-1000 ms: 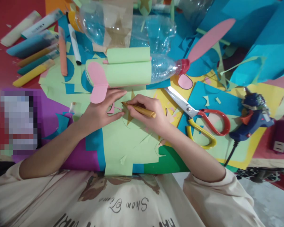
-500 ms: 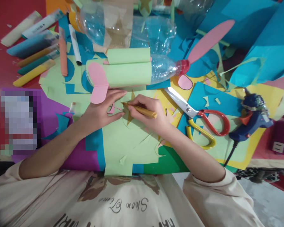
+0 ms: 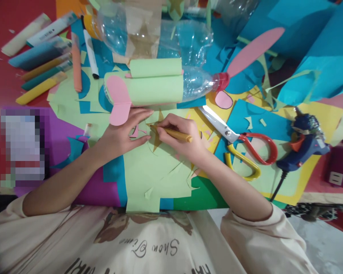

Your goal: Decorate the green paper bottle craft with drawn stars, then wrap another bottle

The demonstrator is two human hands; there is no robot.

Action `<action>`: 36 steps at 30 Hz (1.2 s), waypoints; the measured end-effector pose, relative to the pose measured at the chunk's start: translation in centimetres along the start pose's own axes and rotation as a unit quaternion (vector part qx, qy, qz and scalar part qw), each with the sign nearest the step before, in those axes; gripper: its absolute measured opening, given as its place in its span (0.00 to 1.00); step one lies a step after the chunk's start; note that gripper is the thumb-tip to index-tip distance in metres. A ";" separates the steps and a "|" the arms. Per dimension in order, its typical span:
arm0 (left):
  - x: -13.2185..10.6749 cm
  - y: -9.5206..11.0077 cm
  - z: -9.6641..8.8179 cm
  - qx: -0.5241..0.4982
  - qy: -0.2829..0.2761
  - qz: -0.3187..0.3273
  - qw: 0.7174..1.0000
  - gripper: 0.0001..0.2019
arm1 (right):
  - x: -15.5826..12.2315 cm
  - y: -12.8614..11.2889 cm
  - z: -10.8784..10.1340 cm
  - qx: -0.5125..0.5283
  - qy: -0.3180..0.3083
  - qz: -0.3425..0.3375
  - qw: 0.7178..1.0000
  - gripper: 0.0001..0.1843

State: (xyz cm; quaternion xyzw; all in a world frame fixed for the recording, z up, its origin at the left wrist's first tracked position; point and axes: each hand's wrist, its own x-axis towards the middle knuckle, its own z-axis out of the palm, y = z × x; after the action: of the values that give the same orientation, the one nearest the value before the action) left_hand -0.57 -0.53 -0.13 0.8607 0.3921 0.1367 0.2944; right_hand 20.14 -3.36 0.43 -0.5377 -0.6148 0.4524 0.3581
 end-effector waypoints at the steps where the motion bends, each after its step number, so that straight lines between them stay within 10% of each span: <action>1: 0.0 0.0 0.0 0.000 0.000 0.000 1.000 0.25 | 0.0 0.0 0.0 0.001 -0.002 -0.001 1.000 0.08; 36: -0.1 -0.1 0.1 0.004 -0.003 -0.001 1.000 0.26 | -0.2 -0.1 -0.2 0.003 0.013 -0.005 1.000 0.09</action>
State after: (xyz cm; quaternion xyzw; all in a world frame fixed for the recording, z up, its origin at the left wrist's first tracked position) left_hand -0.68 -0.56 -0.25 0.8620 0.3928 0.1321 0.2919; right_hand 20.28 -3.52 0.58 -0.5389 -0.6118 0.4455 0.3699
